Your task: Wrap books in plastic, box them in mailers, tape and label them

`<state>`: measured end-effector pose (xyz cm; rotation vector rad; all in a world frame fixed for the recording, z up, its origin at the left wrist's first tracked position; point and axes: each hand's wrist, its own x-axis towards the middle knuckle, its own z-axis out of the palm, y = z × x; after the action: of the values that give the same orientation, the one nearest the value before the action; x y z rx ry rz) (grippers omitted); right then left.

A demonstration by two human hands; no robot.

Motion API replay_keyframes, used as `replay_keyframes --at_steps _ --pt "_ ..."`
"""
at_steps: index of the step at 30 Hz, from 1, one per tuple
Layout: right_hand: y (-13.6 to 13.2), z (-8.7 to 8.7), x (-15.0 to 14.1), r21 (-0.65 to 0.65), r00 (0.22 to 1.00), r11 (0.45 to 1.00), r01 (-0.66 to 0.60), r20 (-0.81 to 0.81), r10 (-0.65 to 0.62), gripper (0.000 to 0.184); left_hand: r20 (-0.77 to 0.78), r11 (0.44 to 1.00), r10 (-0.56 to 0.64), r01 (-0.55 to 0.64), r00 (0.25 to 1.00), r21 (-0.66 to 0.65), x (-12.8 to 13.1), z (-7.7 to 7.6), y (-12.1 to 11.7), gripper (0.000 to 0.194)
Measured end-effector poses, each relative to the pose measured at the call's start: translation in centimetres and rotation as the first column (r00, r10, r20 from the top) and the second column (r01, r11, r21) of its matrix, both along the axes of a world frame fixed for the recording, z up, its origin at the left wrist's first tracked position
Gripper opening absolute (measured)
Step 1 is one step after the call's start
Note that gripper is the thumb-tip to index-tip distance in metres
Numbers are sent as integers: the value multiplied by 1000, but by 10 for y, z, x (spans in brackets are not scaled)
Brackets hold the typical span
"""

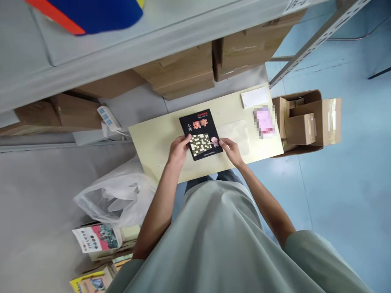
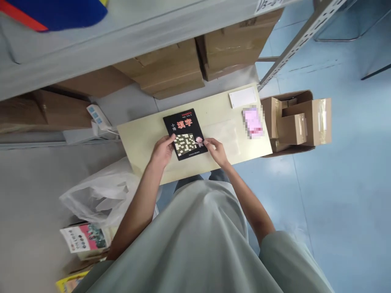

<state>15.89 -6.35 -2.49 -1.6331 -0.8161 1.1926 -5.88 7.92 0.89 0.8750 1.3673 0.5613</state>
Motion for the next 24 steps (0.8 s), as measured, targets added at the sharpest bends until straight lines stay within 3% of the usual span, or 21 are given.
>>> replay_keyframes --at_steps 4,8,13,18,24 --pt "-63 4 49 -103 996 991 82 54 -77 61 39 994 -40 44 998 -100 50 -27 -58 64" --pt "-97 -7 62 -149 975 980 130 197 -99 63 -4 988 -120 119 993 -96 70 -44 -79 64" --pt "-87 -24 57 -255 907 963 91 420 25 49 -126 987 -158 156 979 -24 68 -58 -68 52" --pt "-68 -34 48 -381 836 925 8 509 202 41 -201 988 -150 140 968 -67 58 -69 -65 41" --pt "-64 -37 49 -396 803 918 -19 541 250 38 -268 989 -149 138 952 -58 57 -77 -69 36"
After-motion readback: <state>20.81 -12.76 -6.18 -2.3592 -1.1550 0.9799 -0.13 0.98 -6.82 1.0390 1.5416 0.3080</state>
